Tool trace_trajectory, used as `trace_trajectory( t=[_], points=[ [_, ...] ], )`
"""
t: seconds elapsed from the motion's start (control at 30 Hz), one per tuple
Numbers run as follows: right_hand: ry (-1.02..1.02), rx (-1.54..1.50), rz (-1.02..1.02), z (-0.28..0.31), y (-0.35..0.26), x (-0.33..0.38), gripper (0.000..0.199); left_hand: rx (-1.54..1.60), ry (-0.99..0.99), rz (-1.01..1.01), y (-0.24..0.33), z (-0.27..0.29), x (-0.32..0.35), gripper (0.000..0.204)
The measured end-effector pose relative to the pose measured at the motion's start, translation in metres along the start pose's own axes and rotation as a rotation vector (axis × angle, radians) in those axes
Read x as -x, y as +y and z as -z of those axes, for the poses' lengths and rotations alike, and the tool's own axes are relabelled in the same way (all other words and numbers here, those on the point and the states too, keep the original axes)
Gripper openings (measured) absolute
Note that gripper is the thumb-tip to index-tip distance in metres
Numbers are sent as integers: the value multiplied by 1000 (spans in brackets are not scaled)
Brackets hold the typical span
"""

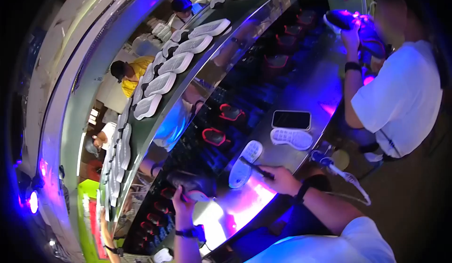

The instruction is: Applying a UV-cured primer or adhesive to the upper section of a shoe on a production line.

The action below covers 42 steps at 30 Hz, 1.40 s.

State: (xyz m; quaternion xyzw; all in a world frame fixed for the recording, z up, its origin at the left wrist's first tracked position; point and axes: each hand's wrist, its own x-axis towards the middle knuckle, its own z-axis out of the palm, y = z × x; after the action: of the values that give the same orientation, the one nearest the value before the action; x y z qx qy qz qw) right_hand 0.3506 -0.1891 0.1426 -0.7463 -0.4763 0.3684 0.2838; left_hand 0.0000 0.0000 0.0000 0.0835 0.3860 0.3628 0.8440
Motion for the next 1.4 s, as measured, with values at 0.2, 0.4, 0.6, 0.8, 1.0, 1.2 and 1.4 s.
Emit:
trace_trajectory(
  t=[0.2, 0.4, 0.6, 0.8, 1.0, 1.2, 1.4],
  points=[
    [132, -157, -99, 54, 3, -13, 45, -545, -2, -334, -10, -99, 13, 65],
    [503, -40, -138, 75, -57, -2, 39, -1003, -458, -834, 7, -183, -9, 90],
    [548, -71, -3, 67, -72, -31, 32, -1595, -493, -1485, 21, -209, 18, 100],
    [418, -107, 139, 37, -66, -79, 34, -1420, -575, -1484, 20, -197, 13, 74],
    [451, -268, 80, 29, -57, -108, 35, -1446, -691, -1522, 26, -198, 7, 57],
    [386, -397, 53, 19, -55, -106, 36, -1505, -780, -1585, 38, -205, 4, 62],
    [349, -462, 37, 29, -72, -98, 34, -1503, -829, -1594, 35, -209, 2, 44]
  ],
)
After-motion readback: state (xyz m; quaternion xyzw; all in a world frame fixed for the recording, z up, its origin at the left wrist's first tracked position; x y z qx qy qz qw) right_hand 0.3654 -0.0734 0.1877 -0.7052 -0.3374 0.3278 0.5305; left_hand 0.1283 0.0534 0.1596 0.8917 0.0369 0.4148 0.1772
